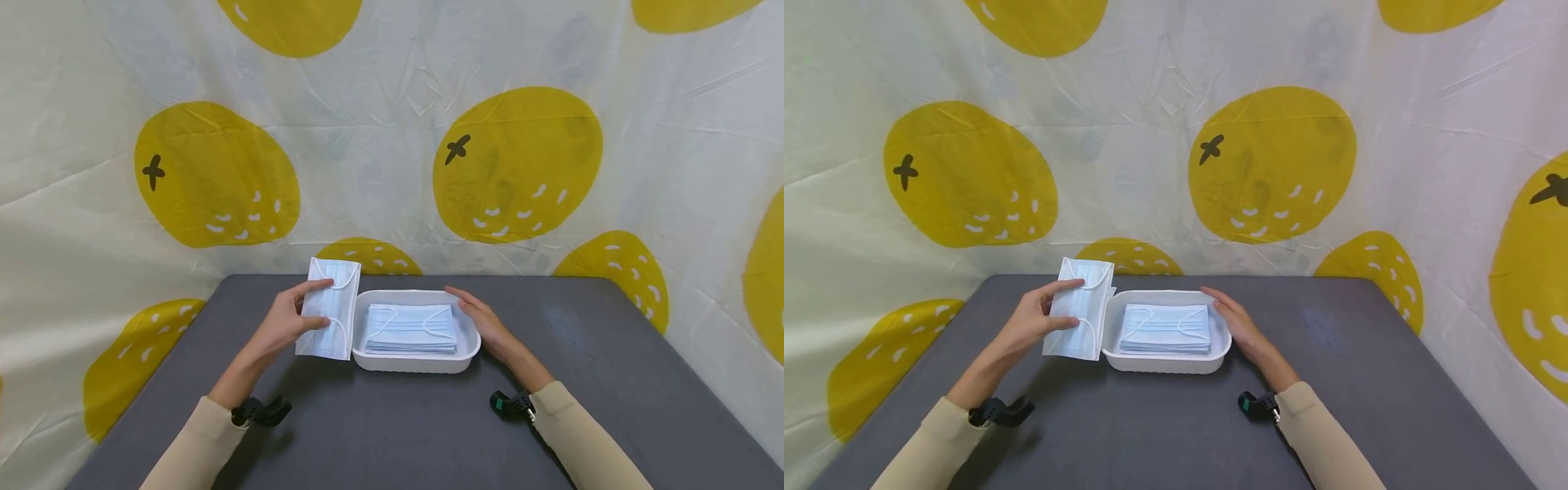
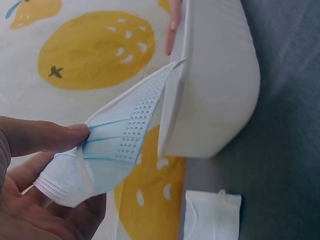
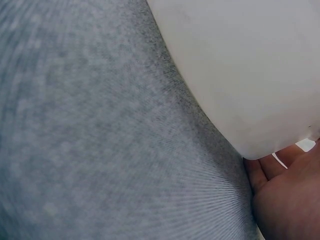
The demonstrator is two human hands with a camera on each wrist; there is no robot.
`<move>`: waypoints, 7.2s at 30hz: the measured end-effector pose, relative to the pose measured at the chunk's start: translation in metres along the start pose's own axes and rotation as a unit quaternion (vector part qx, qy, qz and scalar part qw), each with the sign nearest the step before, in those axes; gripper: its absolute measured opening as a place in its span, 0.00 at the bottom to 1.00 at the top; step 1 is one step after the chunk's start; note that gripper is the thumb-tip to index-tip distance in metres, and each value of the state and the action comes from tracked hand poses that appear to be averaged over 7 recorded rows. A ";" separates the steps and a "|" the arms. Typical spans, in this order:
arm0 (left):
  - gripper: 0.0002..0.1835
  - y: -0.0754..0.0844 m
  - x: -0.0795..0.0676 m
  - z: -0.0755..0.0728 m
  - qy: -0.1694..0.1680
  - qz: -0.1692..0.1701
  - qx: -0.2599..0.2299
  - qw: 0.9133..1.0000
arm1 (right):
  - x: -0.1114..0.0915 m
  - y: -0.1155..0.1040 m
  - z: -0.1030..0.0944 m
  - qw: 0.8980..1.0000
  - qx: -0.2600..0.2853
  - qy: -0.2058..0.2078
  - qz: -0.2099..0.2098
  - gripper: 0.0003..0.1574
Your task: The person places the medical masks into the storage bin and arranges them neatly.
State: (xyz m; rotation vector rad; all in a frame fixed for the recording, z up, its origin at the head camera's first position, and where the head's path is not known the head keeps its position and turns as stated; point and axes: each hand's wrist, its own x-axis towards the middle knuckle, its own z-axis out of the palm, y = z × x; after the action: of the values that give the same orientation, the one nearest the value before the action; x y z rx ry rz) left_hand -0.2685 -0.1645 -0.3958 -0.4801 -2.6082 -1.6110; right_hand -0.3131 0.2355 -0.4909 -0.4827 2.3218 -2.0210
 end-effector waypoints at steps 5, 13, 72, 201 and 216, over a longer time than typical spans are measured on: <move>0.37 0.010 0.010 0.010 -0.018 0.005 -0.018 1.000 | 0.002 0.000 0.000 1.000 0.005 0.002 -0.009 0.30; 0.37 0.018 0.022 0.021 -0.036 0.012 -0.013 0.999 | 0.001 0.001 0.000 1.000 0.005 0.004 0.005 0.30; 0.38 0.072 0.132 0.101 -0.446 0.093 0.294 0.840 | 0.002 0.001 0.003 1.000 -0.002 -0.001 -0.005 0.30; 0.20 -0.061 0.047 -0.010 0.050 0.084 -0.019 0.995 | 0.001 0.010 0.001 1.000 -0.002 -0.002 -0.019 0.30; 0.24 -0.098 0.039 -0.020 0.075 -0.002 0.125 0.989 | 0.001 0.010 0.001 1.000 -0.010 -0.002 -0.016 0.30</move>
State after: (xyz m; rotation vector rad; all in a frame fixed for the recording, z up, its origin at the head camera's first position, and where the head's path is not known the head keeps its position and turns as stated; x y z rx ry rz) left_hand -0.3350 -0.2129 -0.4640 -0.3236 -2.6448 -1.2429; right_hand -0.3161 0.2354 -0.5008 -0.5271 2.3495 -2.0091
